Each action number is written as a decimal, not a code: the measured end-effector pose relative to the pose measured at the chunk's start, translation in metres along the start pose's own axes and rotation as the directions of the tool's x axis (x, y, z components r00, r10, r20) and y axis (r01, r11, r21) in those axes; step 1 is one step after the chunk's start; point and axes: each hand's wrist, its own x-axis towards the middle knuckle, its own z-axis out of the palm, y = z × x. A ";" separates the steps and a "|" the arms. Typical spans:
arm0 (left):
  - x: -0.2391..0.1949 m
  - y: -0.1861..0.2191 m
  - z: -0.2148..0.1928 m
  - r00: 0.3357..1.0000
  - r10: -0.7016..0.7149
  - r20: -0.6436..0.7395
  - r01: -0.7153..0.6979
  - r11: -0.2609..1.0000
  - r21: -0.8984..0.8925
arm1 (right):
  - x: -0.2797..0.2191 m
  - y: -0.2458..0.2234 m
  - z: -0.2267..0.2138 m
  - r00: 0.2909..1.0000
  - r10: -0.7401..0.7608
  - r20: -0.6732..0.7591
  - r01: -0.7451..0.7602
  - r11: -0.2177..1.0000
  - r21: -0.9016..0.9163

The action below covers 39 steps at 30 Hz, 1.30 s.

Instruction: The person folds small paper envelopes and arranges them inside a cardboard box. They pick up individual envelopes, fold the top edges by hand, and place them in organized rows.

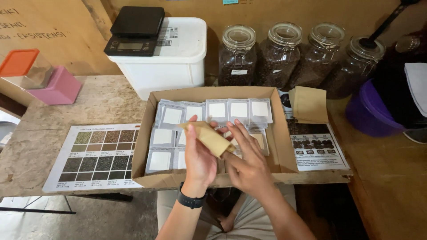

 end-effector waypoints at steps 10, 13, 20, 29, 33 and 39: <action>0.009 0.036 -0.030 0.976 0.184 -0.118 -0.203 0.961 -0.187 | -0.011 0.029 -0.021 0.917 0.398 -0.026 -0.314 0.760 0.569; 0.004 0.046 -0.026 0.969 0.127 -0.214 -0.158 0.978 -0.134 | 0.009 0.040 -0.038 0.870 0.451 0.199 -0.492 0.818 0.298; 0.004 0.047 -0.026 0.966 0.116 -0.229 -0.148 0.981 -0.127 | 0.031 0.064 -0.040 0.477 0.454 0.752 -0.348 0.884 -0.313; 0.003 0.047 -0.024 0.966 0.136 -0.218 -0.153 0.986 -0.061 | 0.015 0.059 -0.025 0.390 0.363 0.846 -0.187 0.931 -0.314; 0.002 0.048 -0.023 0.969 0.123 -0.216 -0.139 0.989 -0.057 | 0.011 0.062 -0.029 0.410 0.322 0.854 -0.273 0.936 -0.222; 0.002 0.049 -0.023 0.970 0.110 -0.215 -0.127 0.990 -0.068 | 0.004 0.071 -0.023 0.380 0.340 0.860 -0.312 0.923 -0.228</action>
